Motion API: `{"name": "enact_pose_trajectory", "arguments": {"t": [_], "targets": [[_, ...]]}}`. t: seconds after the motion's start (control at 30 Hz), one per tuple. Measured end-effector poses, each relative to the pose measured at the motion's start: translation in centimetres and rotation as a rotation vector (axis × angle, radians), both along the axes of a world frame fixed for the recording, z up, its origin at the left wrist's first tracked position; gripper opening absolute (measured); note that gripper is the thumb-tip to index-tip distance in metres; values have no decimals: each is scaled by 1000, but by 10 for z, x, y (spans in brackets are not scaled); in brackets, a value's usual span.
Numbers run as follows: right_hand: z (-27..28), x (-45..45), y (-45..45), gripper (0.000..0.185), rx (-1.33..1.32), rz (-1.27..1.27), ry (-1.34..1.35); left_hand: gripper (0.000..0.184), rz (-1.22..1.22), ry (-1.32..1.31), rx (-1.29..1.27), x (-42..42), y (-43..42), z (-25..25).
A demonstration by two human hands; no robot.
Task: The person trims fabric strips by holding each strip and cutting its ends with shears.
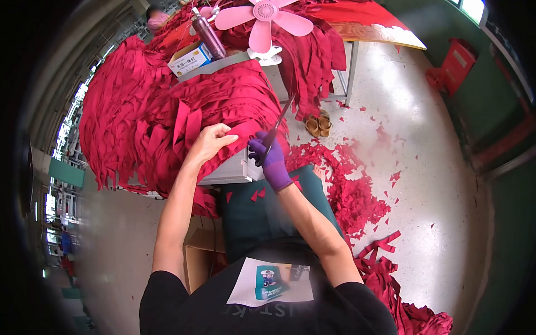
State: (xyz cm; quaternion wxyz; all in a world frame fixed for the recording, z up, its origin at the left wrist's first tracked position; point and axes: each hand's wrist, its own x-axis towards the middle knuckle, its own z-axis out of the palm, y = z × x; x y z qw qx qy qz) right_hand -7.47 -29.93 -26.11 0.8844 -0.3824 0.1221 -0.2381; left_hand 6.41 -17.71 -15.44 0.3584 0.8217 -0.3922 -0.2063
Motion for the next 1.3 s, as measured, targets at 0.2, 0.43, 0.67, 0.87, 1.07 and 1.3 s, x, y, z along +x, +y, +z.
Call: {"name": "enact_pose_trajectory", "arguments": {"t": [0.2,0.43,0.67,0.87,1.07,1.3], "targets": [[-5,-2,4,46,2,-27,29,22,-61,144,43,-22,38,21],[-18,15,5,46,194,30,4,26,-91,82,67,-16,51,20],[32,-6,4,46,-179,-60,125,34,-153,-109,172,-8,32,19],[36,-6,-11,44,-306,-57,4,34,-101,-167,22,-11,22,17],[66,-35,-17,41,-303,-76,46,26,-123,-235,-96,-24,19,28],[25,-85,-12,40,-134,-82,85,24,-179,552,-381,-111,13,116]]}}
